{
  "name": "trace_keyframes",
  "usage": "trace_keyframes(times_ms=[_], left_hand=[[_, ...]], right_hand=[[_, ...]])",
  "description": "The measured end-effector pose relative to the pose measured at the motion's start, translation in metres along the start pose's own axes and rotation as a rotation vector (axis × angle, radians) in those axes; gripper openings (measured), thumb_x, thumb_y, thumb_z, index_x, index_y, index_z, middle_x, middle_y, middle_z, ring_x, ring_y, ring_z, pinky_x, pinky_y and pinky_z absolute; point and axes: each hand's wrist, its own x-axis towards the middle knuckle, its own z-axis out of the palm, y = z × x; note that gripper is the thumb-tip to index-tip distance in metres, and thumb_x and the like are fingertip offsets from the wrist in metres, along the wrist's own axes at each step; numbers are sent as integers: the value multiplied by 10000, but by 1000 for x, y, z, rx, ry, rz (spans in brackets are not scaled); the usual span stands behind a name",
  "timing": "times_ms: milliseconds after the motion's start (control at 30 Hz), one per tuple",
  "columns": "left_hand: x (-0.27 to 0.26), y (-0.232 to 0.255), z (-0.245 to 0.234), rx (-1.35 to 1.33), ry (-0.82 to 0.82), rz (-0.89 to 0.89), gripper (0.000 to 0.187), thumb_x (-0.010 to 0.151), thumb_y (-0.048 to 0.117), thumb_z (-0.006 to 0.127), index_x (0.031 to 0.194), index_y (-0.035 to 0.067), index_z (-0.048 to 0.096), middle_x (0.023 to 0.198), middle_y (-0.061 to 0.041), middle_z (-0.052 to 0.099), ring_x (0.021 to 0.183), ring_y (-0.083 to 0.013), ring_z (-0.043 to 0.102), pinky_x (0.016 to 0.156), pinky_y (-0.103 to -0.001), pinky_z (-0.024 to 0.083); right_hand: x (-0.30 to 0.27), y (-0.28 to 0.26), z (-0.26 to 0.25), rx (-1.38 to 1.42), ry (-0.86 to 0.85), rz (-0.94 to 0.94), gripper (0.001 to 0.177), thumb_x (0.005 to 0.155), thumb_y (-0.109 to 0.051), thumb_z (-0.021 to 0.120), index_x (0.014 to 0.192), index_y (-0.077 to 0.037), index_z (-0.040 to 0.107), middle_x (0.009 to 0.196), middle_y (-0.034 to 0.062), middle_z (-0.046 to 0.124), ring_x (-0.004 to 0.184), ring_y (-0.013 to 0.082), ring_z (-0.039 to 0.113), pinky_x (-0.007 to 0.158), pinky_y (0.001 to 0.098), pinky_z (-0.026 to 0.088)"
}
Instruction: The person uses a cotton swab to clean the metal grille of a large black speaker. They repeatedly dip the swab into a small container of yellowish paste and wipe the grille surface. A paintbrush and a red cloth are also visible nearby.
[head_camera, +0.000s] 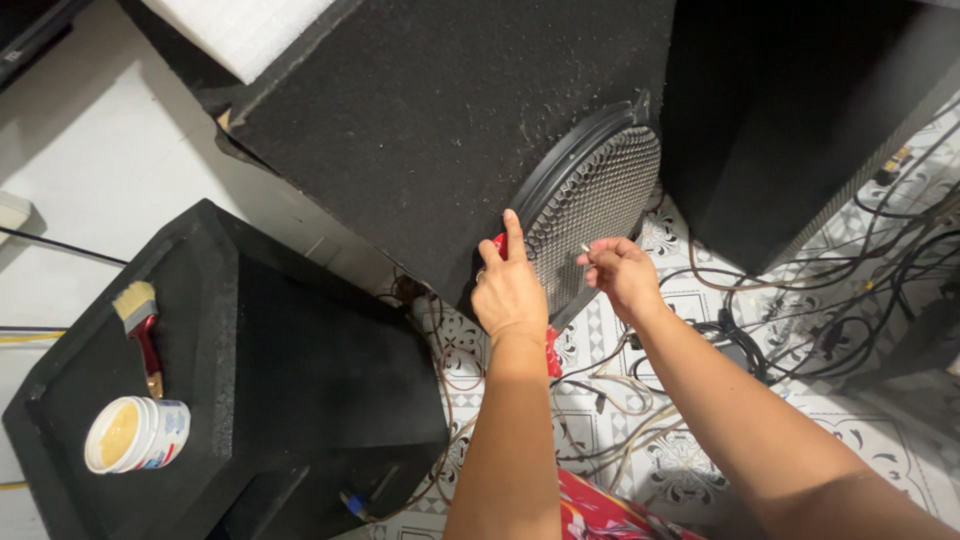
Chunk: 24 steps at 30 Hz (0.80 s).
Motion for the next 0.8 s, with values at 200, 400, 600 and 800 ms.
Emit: trace_keyframes(times_ms=[200, 400, 600, 800], left_hand=[[-2, 0, -5, -55, -27, -14, 801, 894, 257, 688, 1586, 301, 288, 1171, -141, 532, 840, -310, 707, 664, -421, 592], [-1, -3, -1, -33, -11, -3, 781, 921, 247, 679, 1595, 303, 287, 1169, -136, 529, 832, -303, 711, 671, -414, 596], [-1, -4, 2, -35, 2, 0, 780, 914, 261, 684, 1589, 306, 296, 1155, -133, 532, 828, -308, 710, 672, -420, 598], [-2, -4, 2, -51, -6, 0, 771, 921, 254, 678, 1588, 307, 295, 1170, -137, 530, 826, -313, 712, 671, -423, 599]], right_hand=[[-4, -16, 21, -67, -11, -88, 189, 930, 37, 607, 1115, 32, 642, 973, 161, 740, 823, 201, 739, 777, 310, 615], [4, -23, 34, -244, 18, -348, 77, 967, 20, 637, 1020, 58, 677, 895, 129, 730, 740, 173, 695, 709, 306, 602], [-3, -35, 50, -565, 66, -414, 75, 992, -26, 636, 967, 25, 686, 777, 71, 691, 659, 130, 644, 609, 283, 543], [-8, -45, 51, -684, 45, -391, 88, 972, -42, 626, 926, 15, 675, 741, 51, 682, 620, 104, 629, 552, 274, 520]])
